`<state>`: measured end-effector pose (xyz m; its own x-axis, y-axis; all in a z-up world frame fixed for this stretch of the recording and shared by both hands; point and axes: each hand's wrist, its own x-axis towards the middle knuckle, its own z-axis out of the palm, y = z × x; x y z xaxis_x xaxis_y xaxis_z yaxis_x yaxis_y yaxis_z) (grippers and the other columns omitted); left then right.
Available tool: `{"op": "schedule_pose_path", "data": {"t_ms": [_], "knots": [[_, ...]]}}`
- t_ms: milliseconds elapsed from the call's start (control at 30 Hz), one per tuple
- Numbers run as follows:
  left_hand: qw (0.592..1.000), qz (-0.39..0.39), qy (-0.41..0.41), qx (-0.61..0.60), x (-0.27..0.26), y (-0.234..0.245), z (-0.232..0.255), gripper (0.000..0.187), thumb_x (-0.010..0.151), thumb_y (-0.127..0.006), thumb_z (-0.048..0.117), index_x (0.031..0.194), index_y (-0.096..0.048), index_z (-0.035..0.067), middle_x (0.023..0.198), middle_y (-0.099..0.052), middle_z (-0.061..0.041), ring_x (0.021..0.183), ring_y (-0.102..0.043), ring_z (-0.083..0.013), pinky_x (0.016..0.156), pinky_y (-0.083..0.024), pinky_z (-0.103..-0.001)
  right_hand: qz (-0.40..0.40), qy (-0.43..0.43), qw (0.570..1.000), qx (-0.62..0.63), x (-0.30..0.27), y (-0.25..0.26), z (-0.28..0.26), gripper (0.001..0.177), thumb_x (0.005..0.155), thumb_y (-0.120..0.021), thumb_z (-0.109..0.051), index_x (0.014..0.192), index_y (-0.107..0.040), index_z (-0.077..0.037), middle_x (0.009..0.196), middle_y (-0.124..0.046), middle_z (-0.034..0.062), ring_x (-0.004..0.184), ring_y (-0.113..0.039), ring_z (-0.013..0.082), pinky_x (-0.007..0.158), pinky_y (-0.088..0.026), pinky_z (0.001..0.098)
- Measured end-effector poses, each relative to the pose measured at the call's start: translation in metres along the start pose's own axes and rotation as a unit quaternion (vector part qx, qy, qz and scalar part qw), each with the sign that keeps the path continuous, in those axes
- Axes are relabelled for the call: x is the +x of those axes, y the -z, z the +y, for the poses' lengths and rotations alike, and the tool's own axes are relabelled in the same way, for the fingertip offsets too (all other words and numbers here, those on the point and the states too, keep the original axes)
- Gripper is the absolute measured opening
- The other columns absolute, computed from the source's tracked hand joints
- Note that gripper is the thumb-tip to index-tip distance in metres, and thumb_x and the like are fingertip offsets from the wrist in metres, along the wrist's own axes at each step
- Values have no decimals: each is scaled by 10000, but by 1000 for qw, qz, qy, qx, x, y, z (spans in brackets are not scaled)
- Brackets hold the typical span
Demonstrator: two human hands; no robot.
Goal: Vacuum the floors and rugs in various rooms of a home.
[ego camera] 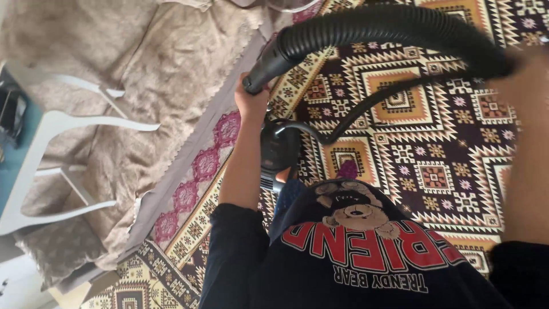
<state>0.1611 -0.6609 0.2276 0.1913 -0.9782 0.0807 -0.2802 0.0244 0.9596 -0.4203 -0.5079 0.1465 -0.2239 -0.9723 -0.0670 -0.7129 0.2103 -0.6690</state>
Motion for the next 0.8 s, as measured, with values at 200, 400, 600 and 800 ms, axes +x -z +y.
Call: {"op": "schedule_pose_path", "data": {"t_ms": [200, 400, 600, 800], "knots": [[992, -27, -60, 110, 19, -70, -20, 486, 679, -734, 17, 1157, -690, 94, 942, -723, -123, 910, -716, -273, 841, -542, -356, 166, 85, 979, -87, 16, 63, 39, 630, 782, -826, -40, 1349, -564, 41, 1206, -667, 176, 1125, -667, 301, 1009, -565, 421], [981, -81, -54, 166, 49, -93, -23, 569, 636, -761, 22, 1181, -622, 109, 962, -729, -147, 906, -725, -301, 831, -559, -407, 225, 14, 950, -218, 14, 66, -33, 537, 837, -888, -41, 1251, -547, -22, 1207, -659, 178, 1154, -662, 400, 944, -540, 499], [938, -288, -60, 184, 33, -167, -26, 509, 646, -778, 54, 1123, -640, 167, 980, -758, -88, 905, -755, -277, 833, -601, -414, 242, 236, 935, -108, 24, 70, -201, 609, 899, -748, -36, 1442, -474, 8, 1343, -544, 221, 1280, -534, 380, 1102, -462, 444], [887, -426, -137, 115, 6, -228, -55, 370, 716, -770, 90, 1072, -690, 153, 1015, -749, -122, 1009, -722, -359, 896, -578, -427, -92, 233, 876, -412, 76, 35, -286, 784, 630, -792, -594, 1286, -686, -178, 1123, -715, 36, 1146, -656, 248, 1068, -508, 457]]}}
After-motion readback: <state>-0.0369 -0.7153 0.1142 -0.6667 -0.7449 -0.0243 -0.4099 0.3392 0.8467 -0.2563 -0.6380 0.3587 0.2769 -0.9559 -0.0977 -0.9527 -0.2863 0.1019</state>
